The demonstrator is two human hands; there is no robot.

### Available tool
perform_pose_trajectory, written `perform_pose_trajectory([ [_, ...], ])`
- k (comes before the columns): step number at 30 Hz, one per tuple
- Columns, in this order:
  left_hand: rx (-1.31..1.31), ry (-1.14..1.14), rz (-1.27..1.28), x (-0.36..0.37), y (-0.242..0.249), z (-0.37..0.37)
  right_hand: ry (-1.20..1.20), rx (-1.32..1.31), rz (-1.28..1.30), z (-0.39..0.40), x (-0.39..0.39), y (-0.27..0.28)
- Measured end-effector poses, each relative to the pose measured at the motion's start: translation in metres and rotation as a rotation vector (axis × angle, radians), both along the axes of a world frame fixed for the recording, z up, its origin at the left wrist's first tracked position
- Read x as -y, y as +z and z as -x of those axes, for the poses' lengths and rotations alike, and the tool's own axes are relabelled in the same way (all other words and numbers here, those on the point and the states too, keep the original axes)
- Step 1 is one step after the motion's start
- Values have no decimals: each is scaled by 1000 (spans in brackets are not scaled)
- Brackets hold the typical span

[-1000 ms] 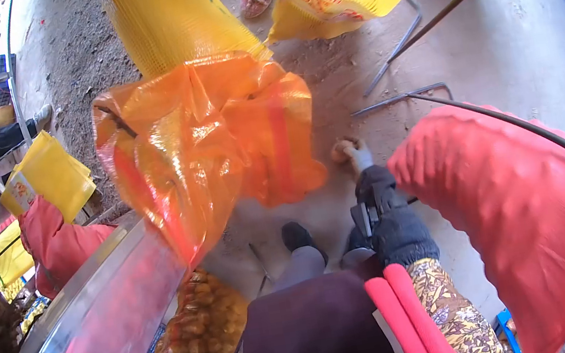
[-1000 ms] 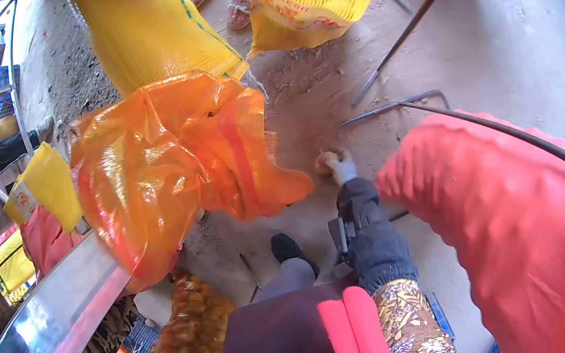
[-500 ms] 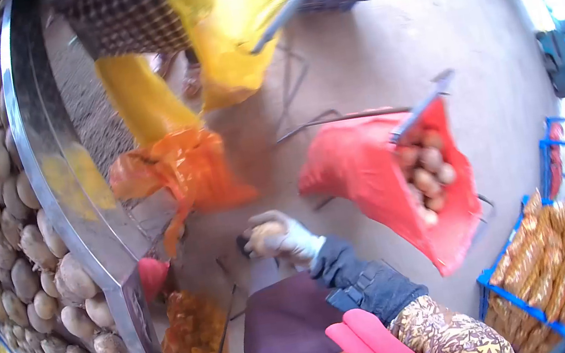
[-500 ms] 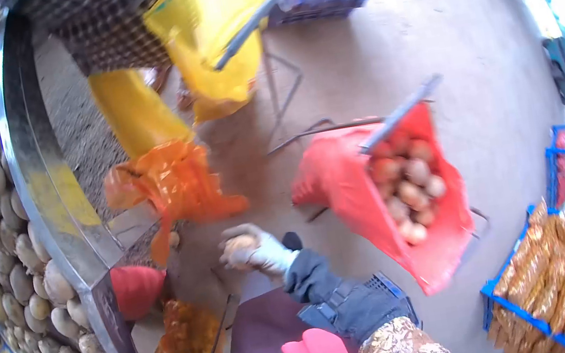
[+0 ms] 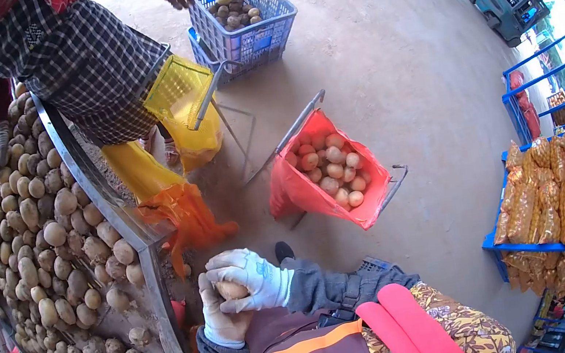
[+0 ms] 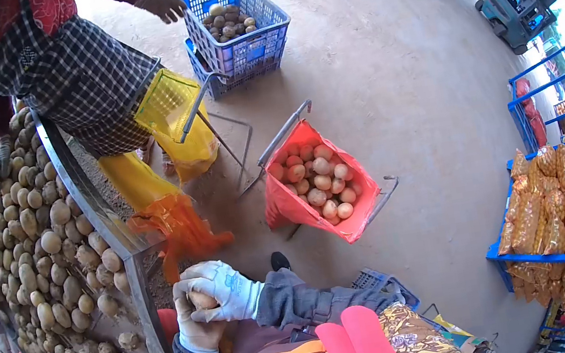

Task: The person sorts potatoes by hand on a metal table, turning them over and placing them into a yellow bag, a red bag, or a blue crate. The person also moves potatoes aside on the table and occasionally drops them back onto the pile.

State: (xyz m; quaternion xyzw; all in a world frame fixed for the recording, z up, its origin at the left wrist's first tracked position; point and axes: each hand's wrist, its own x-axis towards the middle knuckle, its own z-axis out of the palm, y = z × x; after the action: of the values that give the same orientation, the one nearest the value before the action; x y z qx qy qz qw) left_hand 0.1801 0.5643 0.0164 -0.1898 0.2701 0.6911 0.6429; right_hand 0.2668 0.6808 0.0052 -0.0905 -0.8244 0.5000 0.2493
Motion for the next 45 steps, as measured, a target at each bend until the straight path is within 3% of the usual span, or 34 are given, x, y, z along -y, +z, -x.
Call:
perform_pose_trajectory([
  [3,-38,-55,21,10,-8,2,-39,-148,-236,5,-1,12],
  [5,-192,-52,-40,8,-5,5,-34,-183,-46,6,0,10],
  [6,-249,-78,20,5,0,8,-6,-127,334,1,0,3],
  [7,-259,-79,18,11,-12,14,-190,-20,800,3,2,7],
  [8,-311,-82,35,13,5,21,-348,-7,1051,8,-7,5],
  [9,-362,-86,51,11,21,27,-362,43,1080,6,-20,-3],
  [11,-365,-50,-24,20,26,42,-182,85,916,10,-23,13],
  [13,-394,0,-69,31,14,49,-35,177,916,25,-3,36],
  [15,-402,34,-64,37,5,57,93,313,667,40,7,39],
  [16,-484,-4,-48,43,7,59,150,204,637,51,15,30],
  [17,-479,-5,-51,49,2,61,153,197,280,58,20,27],
  [20,-748,-122,-26,63,-12,64,170,134,311,73,41,19],
  [21,-671,-107,-5,71,-15,66,133,128,297,79,46,22],
  [22,-674,-75,-160,73,-14,71,58,200,436,83,51,34],
  [23,-673,-35,-309,72,-14,76,172,110,245,83,45,26],
  [25,-437,25,-89,72,-15,79,309,70,-111,90,42,41],
  [26,-692,167,136,73,-15,69,325,130,-139,89,44,39],
  [27,-697,157,131,70,-4,71,340,189,-168,87,46,36],
  [29,-1049,-186,343,63,16,78,338,164,-179,85,38,21],
  [31,-932,-216,360,54,8,81,305,176,903,77,35,7],
  [32,-977,-288,395,50,4,80,156,74,1059,75,26,-2],
  [33,-1023,-361,428,44,5,80,32,42,1456,71,15,-10],
  [35,-1038,-369,414,30,18,76,-36,42,1965,58,-24,-34],
  [37,-1180,-110,386,23,6,74,-445,138,1951,46,-58,-70],
  [39,-1526,15,404,26,-13,84,-851,241,1739,51,-91,-74],
  [41,-1953,7,574,33,-21,95,-708,129,1700,66,-133,-67],
  [42,-1996,12,626,36,-22,97,-598,52,1663,80,-153,-51],
  [43,-1996,18,641,39,-23,99,-253,-89,1683,88,-177,-54],
  [44,-2093,23,682,43,-25,101,-185,-100,1594,103,-195,-36],
  [45,-2190,24,723,48,-27,103,-370,-122,1478,117,-205,-19],
])
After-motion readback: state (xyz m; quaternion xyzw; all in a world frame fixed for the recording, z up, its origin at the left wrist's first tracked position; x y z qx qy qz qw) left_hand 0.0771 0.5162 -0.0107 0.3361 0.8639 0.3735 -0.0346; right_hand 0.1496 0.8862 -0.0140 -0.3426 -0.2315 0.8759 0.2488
